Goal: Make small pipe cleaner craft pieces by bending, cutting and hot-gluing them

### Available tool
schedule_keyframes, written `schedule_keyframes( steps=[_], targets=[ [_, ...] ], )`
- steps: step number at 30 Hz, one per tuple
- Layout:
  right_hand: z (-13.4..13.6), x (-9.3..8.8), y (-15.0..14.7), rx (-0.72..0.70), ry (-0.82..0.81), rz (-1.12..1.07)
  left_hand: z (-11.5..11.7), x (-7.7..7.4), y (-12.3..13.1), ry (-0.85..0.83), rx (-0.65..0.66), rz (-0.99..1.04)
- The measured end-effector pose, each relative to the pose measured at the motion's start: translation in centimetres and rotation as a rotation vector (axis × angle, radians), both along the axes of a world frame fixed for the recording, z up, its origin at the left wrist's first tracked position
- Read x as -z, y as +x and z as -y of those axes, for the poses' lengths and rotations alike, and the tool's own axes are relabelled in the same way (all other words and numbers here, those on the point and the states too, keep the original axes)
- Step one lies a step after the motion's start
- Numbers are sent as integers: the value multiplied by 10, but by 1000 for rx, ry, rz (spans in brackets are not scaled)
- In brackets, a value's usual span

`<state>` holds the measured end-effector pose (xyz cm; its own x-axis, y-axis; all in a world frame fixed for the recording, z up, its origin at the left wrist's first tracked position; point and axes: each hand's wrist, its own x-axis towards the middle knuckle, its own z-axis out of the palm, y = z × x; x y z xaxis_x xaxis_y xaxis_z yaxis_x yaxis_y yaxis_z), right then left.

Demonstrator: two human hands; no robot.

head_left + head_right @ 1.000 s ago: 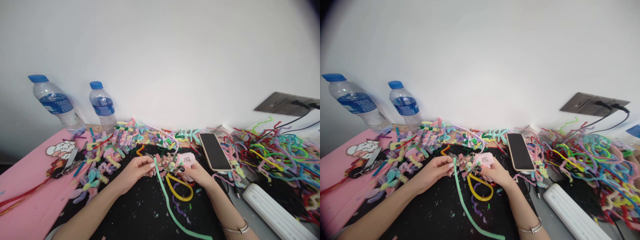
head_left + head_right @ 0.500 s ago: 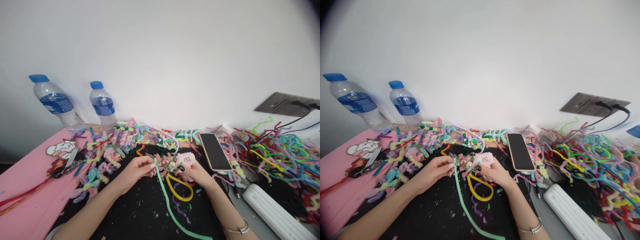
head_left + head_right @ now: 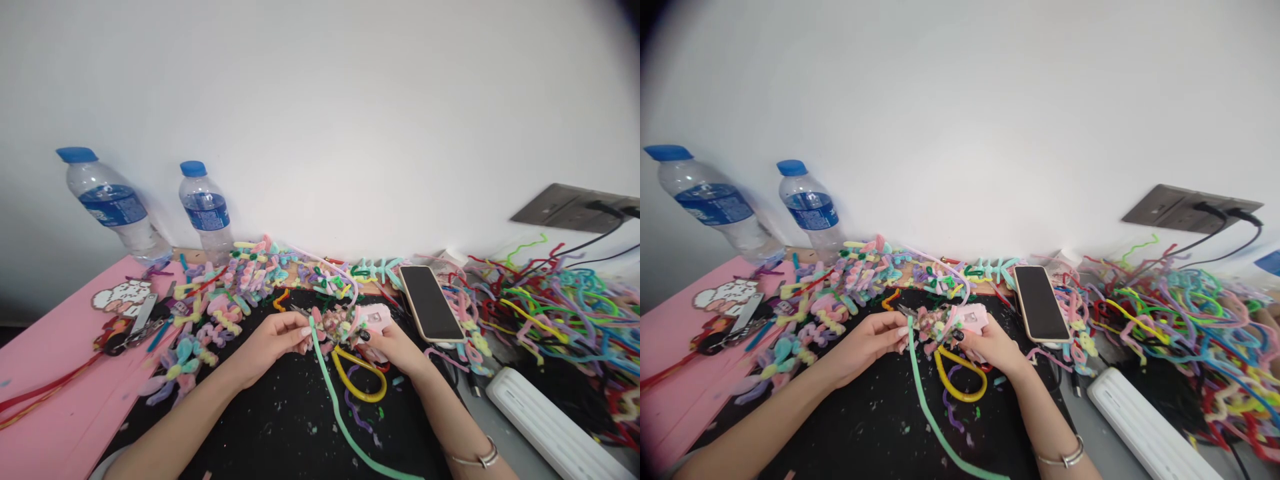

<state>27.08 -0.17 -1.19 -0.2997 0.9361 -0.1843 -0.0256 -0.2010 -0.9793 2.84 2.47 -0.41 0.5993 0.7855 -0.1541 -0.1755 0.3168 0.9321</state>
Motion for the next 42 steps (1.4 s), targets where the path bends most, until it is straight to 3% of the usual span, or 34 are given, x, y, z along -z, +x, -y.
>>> schedule_keyframes(
  steps=[42],
  targets=[
    [0, -3, -2, 16, -14, 15, 1, 0, 0, 15, 19, -21]
  ],
)
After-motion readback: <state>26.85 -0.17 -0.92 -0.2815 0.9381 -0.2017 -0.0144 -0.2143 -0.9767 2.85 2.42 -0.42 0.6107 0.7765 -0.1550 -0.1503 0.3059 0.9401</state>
